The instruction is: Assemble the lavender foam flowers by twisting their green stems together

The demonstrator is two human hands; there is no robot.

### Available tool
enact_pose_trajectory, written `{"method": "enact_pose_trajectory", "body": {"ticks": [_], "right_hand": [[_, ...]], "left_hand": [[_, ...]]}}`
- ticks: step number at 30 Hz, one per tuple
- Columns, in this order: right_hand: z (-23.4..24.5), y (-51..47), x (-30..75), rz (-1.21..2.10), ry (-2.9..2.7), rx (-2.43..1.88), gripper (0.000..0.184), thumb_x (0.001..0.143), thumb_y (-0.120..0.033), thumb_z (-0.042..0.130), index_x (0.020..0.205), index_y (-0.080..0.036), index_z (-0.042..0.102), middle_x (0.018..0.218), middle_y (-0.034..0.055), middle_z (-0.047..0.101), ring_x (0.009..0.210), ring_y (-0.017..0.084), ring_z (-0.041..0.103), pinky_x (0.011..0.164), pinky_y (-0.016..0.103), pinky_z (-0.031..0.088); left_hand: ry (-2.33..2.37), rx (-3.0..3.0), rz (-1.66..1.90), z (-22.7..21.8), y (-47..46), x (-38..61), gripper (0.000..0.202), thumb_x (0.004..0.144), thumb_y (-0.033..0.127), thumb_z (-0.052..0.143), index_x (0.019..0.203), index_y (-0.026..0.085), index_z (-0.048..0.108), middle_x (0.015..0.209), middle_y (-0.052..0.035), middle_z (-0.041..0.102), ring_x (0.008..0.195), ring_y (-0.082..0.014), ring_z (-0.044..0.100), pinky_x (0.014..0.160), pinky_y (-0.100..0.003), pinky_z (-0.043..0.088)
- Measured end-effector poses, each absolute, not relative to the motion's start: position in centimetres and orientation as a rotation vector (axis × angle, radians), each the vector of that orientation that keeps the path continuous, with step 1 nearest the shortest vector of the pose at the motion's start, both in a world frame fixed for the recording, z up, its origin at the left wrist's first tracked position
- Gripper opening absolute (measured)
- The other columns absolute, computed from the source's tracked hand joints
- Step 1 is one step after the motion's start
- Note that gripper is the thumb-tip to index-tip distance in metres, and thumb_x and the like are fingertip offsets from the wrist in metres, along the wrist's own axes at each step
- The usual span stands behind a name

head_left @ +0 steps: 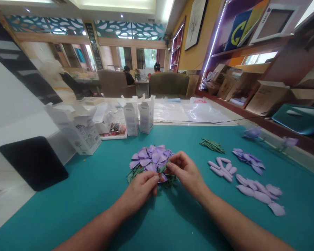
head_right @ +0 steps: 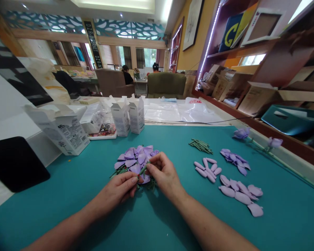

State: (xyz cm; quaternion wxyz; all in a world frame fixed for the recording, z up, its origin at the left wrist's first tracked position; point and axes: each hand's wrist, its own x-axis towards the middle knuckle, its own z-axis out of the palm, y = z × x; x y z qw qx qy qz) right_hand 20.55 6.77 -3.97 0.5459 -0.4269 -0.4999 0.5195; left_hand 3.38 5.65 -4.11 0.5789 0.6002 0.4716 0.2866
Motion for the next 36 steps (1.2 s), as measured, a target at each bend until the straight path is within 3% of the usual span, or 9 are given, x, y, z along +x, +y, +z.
{"method": "enact_pose_trajectory", "body": {"ticks": [6,13,21,31,36], "right_hand": [[-5.1,6.4,20.2,1.194,-1.297,-0.976,0.029,0.078,-0.040,0.068,0.087,-0.023,0.046,0.065,-0.0041,0.062,0.062,0.015,0.063,0.059,0.028,0.048],[-5.7,6.0,19.9,1.114,-1.409,-0.998,0.021,0.083,-0.029,0.059,0.095,-0.024,0.042,0.073,-0.0036,0.061,0.067,0.015,0.062,0.062,0.028,0.046],[-5.0,5.1,19.1,1.129,-1.357,-0.971,0.015,0.084,-0.024,0.051,0.093,-0.025,0.039,0.074,-0.0032,0.060,0.066,0.014,0.060,0.063,0.029,0.047],[-4.8,5.3,19.4,1.153,-1.406,-0.918,0.019,0.082,-0.022,0.052,0.097,-0.024,0.041,0.077,-0.0019,0.062,0.072,0.015,0.060,0.068,0.029,0.046],[-4.4,5.9,20.5,1.107,-1.438,-0.962,0.008,0.084,-0.026,0.053,0.091,-0.022,0.052,0.077,-0.0004,0.064,0.074,0.016,0.061,0.069,0.030,0.046]], "left_hand": [[1.112,1.436,0.690,-3.7,5.4,3.6,0.027,0.085,0.039,0.047,0.072,0.018,0.060,0.054,0.0020,0.049,0.044,-0.0102,0.034,0.045,-0.025,0.022],[1.136,1.461,0.711,-3.4,5.3,3.6,0.031,0.084,0.038,0.047,0.059,0.019,0.051,0.052,0.0022,0.045,0.046,-0.0109,0.034,0.047,-0.025,0.023],[1.139,1.468,0.741,-2.9,5.1,3.7,0.025,0.082,0.034,0.048,0.071,0.017,0.062,0.052,0.0016,0.049,0.047,-0.0122,0.036,0.048,-0.025,0.025],[1.083,1.446,0.704,-3.4,5.9,3.2,0.027,0.084,0.040,0.050,0.073,0.017,0.059,0.054,0.0018,0.049,0.048,-0.0107,0.037,0.047,-0.023,0.026],[1.048,1.442,0.676,-3.6,6.0,2.8,0.031,0.086,0.047,0.050,0.080,0.018,0.057,0.050,0.0049,0.044,0.046,-0.0102,0.036,0.047,-0.022,0.026]]}}
